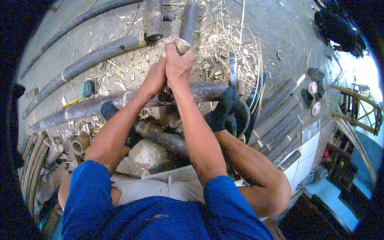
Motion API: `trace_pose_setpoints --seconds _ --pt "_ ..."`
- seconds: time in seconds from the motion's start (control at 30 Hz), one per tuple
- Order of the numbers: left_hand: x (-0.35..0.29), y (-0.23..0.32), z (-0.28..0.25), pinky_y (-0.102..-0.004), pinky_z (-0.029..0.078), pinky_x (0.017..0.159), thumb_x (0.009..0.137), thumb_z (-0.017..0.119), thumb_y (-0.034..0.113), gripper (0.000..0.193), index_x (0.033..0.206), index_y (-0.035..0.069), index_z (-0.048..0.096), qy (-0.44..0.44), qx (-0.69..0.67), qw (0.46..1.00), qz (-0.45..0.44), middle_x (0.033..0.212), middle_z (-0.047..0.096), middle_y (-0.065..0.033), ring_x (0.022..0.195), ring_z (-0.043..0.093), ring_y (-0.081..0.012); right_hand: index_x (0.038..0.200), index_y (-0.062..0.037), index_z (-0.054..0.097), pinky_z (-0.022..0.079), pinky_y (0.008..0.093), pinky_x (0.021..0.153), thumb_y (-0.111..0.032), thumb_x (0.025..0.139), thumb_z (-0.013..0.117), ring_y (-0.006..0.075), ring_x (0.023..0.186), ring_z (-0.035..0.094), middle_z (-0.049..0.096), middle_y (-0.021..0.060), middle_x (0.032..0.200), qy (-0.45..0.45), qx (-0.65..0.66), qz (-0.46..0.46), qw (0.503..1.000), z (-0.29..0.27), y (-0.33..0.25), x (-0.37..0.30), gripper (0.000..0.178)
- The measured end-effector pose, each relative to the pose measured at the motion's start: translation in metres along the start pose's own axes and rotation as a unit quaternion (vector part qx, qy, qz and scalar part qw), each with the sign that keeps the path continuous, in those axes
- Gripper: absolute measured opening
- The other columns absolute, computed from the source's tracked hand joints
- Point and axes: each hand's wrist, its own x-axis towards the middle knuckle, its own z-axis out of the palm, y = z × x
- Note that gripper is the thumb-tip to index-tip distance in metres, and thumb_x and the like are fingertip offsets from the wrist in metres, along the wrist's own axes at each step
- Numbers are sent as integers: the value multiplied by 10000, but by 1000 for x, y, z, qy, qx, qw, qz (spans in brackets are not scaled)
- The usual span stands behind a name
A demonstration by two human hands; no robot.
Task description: The person sits on the floor in a workshop and uses a wooden mallet and chisel to carve and shape a bamboo tube. They repeatedly strike the chisel to remove material and then smooth the interior with their hands.
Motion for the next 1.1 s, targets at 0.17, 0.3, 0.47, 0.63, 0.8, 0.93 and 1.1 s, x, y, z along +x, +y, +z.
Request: trace_pose_setpoints --seconds 0.17,0.3,0.47,0.63,0.8,0.93,1.1 --pt "-5 -16 -13 -485 503 830 1087 152 545 776 1046 -57 641 39 26 996 -75 852 696 -249 866 673 -393 725 -86 595 418 295 538 -178 889 692 83 602 505 547 -46 650 -90 -37 -7 995 19 15 -7 211" --pt "-26 -41 -11 -460 501 694 1057 224 623 807 1011 -65 642 136 -246 959 -46 787 683 -174 726 632 -263 780 -6 647 488 354 592 -259 819 704 130 632 583 629 49 660 -227 -145 20 963 26 25 -14 263" --pt "-60 -97 17 -394 476 852 1091 372 410 505 1206 -44 562 259 -261 925 92 1077 649 -145 1010 611 -262 859 11 668 534 378 655 -332 786 709 199 691 665 694 120 740 -361 -254 33 897 36 23 -37 354" --pt "-80 -116 47 -357 460 986 1081 423 321 397 1384 66 459 406 -245 878 65 1272 550 -106 1164 544 -215 955 -11 672 543 381 698 -359 785 727 182 745 662 695 103 776 -590 -449 -95 664 37 21 -91 391" --pt "-68 -69 42 -303 469 915 1095 282 535 587 1244 41 564 341 -333 879 14 1112 611 -100 1048 594 -198 869 -44 683 523 358 680 -374 786 738 163 729 629 676 68 792 -456 -343 98 815 33 15 -37 344" --pt "-39 -31 24 -310 503 718 1029 242 684 758 1028 15 597 190 -294 937 5 813 616 -75 779 628 -186 823 -62 668 479 313 603 -362 812 756 134 651 575 624 27 723 -446 -270 105 847 33 11 23 312" --pt "-16 -21 16 -320 475 551 975 255 768 842 876 0 586 28 -279 960 -25 710 591 -76 588 601 -167 869 -71 643 471 278 553 -306 851 752 117 583 565 606 33 680 -317 -221 170 907 17 2 37 260"
